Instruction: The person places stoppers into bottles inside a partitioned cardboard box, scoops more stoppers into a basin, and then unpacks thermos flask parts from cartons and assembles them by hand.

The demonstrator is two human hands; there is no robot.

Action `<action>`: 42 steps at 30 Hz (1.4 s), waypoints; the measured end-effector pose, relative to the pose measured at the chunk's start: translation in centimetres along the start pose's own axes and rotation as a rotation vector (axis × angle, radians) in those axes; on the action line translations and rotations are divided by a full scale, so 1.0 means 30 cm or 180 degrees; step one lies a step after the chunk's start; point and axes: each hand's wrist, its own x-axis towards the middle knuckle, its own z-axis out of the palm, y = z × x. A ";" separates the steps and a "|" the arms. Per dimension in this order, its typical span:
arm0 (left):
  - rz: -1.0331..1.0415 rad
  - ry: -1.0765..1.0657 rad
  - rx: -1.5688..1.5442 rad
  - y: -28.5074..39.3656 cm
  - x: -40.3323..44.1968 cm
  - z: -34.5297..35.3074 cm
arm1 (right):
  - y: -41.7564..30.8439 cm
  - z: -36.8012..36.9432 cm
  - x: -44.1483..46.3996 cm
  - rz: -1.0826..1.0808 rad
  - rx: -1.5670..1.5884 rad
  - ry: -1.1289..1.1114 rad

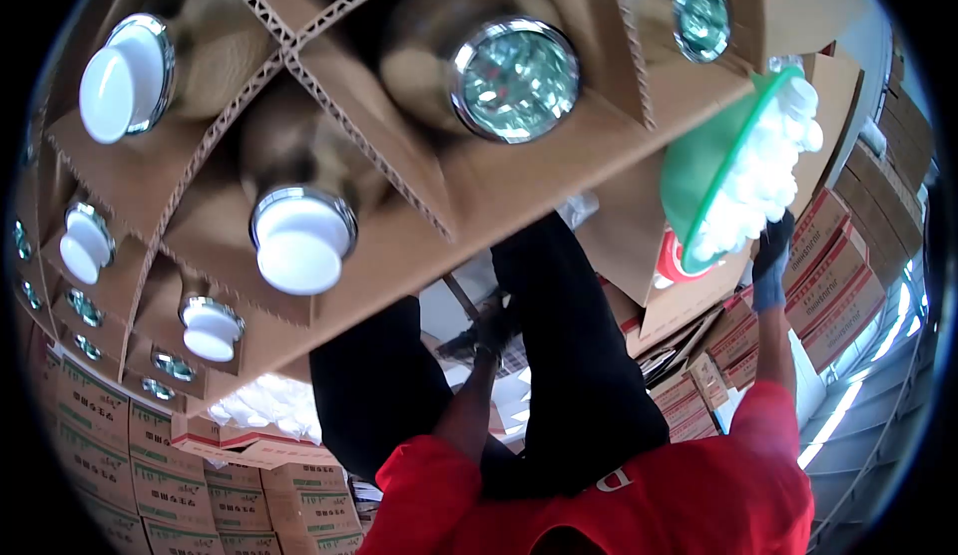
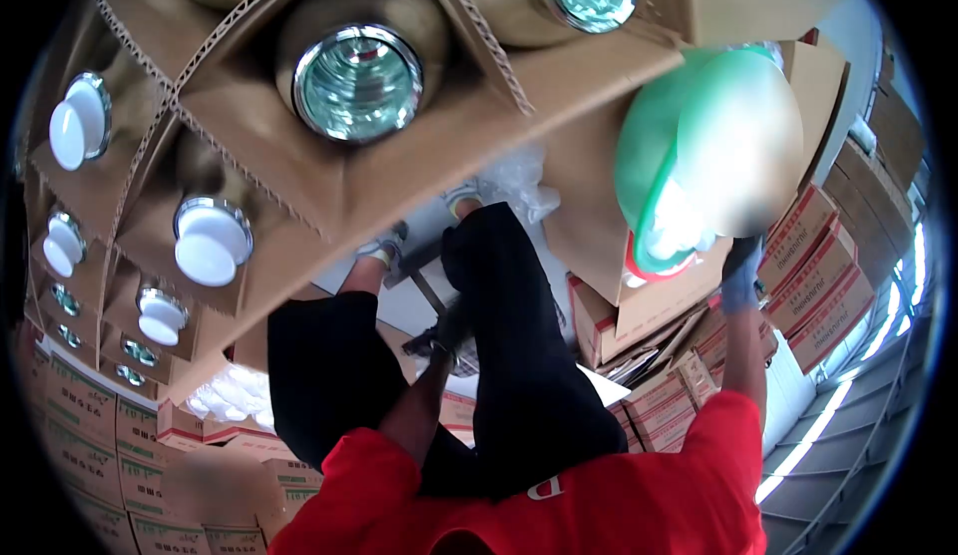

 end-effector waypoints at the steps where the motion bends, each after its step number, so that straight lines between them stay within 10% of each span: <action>1: 0.0281 -0.0217 0.0372 0.069 -0.001 -0.118 | -0.021 0.022 -0.063 -0.0057 -0.0234 0.0432; 5: 0.0366 -0.0588 0.0074 0.158 0.097 -0.414 | -0.107 0.135 -0.181 -0.1448 -0.1907 0.0577; 11: 0.0245 -0.1038 -0.0755 0.096 0.256 -0.872 | -0.384 0.406 -0.218 -0.1771 -0.0706 0.0642; 18: -0.0724 -0.2113 0.0609 0.423 0.342 -1.392 | -0.259 0.353 -0.094 -0.2694 -0.1992 0.1456; 24: 0.1285 0.1337 0.2446 0.350 0.314 -1.499 | -0.269 0.260 0.044 -0.2820 -0.2383 0.0387; 26: 0.0121 0.2115 0.3103 0.725 0.032 -1.465 | -0.223 0.248 0.082 -0.2797 -0.2302 0.0523; 30: 0.1448 0.2957 0.2859 1.171 -0.121 -1.319 | -0.262 0.243 0.039 -0.2933 -0.2308 0.0417; 32: 0.2646 0.2613 0.2536 1.326 0.004 -1.192 | -0.263 0.218 0.025 -0.2957 -0.2168 0.0193; 40: 0.2141 0.2473 0.4264 1.478 0.653 -0.885 | -0.318 0.181 -0.096 -0.3074 -0.3232 0.0048; 42: 0.2877 0.2546 0.3933 1.443 0.721 -0.924 | -0.328 0.200 -0.072 -0.3245 -0.3371 0.0051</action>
